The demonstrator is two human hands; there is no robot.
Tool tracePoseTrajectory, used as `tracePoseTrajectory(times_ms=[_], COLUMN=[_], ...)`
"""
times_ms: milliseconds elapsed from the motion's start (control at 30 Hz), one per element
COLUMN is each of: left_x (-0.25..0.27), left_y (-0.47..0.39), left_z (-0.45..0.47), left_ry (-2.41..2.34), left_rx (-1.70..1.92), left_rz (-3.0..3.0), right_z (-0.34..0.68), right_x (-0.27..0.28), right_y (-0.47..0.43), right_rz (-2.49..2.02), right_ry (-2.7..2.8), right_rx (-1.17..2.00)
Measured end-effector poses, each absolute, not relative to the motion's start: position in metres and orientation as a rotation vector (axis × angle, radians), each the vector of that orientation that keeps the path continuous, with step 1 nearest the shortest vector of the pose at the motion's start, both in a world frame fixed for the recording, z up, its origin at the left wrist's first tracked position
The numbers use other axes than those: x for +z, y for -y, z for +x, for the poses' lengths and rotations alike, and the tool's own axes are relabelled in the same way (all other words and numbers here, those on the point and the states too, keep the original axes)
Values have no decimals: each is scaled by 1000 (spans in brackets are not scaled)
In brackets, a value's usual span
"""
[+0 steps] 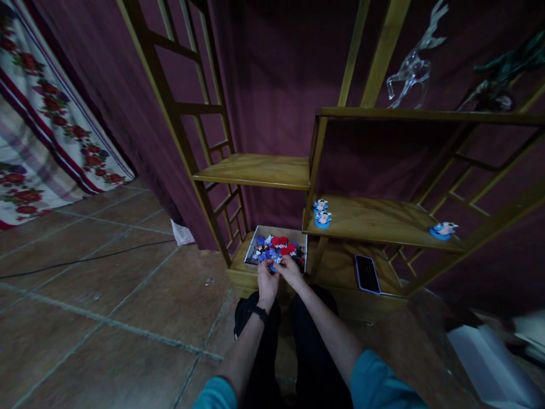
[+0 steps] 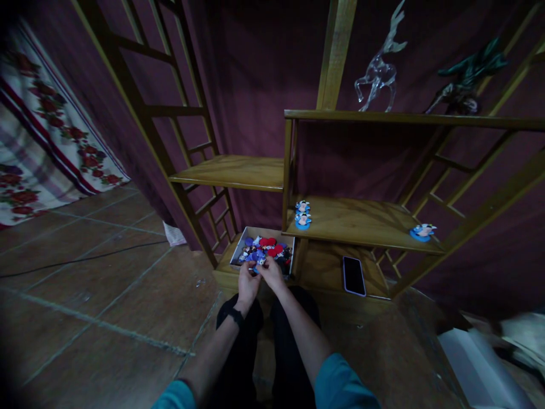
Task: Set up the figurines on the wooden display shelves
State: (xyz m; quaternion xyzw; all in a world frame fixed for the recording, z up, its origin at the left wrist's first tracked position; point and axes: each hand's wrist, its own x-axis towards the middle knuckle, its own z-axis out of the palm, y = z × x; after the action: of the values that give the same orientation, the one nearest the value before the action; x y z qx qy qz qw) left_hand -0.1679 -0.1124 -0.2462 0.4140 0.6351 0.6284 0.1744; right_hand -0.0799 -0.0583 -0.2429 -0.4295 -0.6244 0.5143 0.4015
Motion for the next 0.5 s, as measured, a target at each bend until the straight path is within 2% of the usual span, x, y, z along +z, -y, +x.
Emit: tracePoseTrajectory(times_ms=[233,500], left_x=[-245,-248], left_y=[116,111], left_z=[-166,-168], left_ry=[-1900,-1671], left_rx=[1679,1722], left_rz=[1371,1129], right_z=[-83,-82], right_x=[-240,-239], right_y=[58,60], right_rz=[-1154,-1127], right_ry=[1585,1536], right_rx=[1264,1244])
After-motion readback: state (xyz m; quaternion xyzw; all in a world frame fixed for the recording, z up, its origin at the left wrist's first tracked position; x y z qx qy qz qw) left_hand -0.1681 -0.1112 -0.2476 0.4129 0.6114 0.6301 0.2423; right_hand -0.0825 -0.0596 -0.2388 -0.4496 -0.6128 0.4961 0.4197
